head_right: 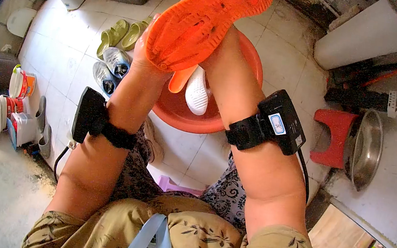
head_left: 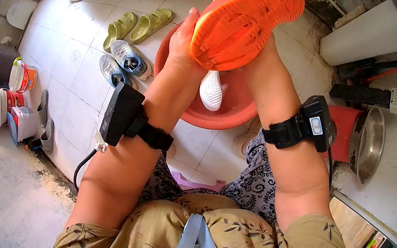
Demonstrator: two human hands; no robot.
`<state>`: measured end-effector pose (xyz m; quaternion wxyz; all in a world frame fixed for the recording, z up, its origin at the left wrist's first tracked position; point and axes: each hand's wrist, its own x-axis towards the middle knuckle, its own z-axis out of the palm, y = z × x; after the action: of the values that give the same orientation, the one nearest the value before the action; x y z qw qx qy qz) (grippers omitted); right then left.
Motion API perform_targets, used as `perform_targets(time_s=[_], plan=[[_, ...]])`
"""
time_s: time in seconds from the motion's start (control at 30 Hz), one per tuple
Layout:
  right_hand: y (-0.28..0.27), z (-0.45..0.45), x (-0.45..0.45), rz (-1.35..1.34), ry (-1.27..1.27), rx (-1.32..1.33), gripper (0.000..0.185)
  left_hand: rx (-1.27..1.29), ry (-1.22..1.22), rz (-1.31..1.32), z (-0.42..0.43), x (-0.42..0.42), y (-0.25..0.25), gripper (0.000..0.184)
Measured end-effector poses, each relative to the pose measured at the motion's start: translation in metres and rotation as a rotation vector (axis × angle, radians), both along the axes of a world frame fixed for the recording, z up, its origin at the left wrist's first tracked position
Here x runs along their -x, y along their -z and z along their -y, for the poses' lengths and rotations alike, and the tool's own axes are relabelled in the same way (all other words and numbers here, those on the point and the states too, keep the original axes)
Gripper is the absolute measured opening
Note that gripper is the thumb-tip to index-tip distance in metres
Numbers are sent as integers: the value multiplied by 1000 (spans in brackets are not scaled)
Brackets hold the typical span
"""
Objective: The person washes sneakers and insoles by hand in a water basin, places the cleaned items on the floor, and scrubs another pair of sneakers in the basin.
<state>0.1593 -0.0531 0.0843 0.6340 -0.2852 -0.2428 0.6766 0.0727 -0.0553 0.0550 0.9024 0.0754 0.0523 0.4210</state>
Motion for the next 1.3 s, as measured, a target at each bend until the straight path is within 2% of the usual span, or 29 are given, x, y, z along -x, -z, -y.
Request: perform_targets(time_s=[0.2,0.33,0.53,0.63,0.7,0.73,0.8,0.83,0.9,0.93,0.97,1.03,1.07,1.1,1.17,1.2,1.23,1.27,1.3], plan=[[1,-4,3,26,44,6,47,13,5,58,4,0,-1,59],[1,-2,-4,37,139,-14,47,-3,-41,-9,0,1,1,59],[1,0,-25,4,251,-25,48,-177,-137,-640,-8,21,4,56],[7,-2,-26,24,307,15,49,-226,-129,-724,-11,24,3,56],[10,-2,-25,41,332,41,49,-433,-236,-896,-8,23,-3,66],[11,-2,-25,41,330,42,49,-432,-238,-897,-6,23,-8,66],[10,-2,-24,185,354,216,47,-573,-327,-1097,4,23,-20,90],[9,-2,-22,186,354,215,47,-574,-327,-1096,8,22,-24,90],[8,-1,-18,401,359,349,48,-815,-414,-1385,14,20,-28,114],[23,-7,-22,699,351,329,52,-921,-511,-1482,8,17,-13,123],[31,-6,-22,700,351,326,52,-922,-514,-1481,8,15,-7,123],[23,4,-7,627,325,154,52,-857,-636,-1467,6,12,-1,112],[30,3,-6,579,296,103,48,-716,-654,-1340,-1,14,2,91],[25,4,-5,581,293,86,48,-721,-673,-1336,-7,19,6,91],[14,10,-5,286,72,65,46,-466,-552,-1069,-22,33,9,64],[18,9,-12,307,-21,47,44,-479,-565,-1063,-25,38,7,64],[16,12,-18,309,-20,30,44,-396,-511,-945,-25,43,5,55],[13,17,-23,614,-204,-8,40,-313,-452,-826,-24,48,3,46],[12,23,-25,920,-386,-42,37,-325,-457,-822,-22,52,1,46]])
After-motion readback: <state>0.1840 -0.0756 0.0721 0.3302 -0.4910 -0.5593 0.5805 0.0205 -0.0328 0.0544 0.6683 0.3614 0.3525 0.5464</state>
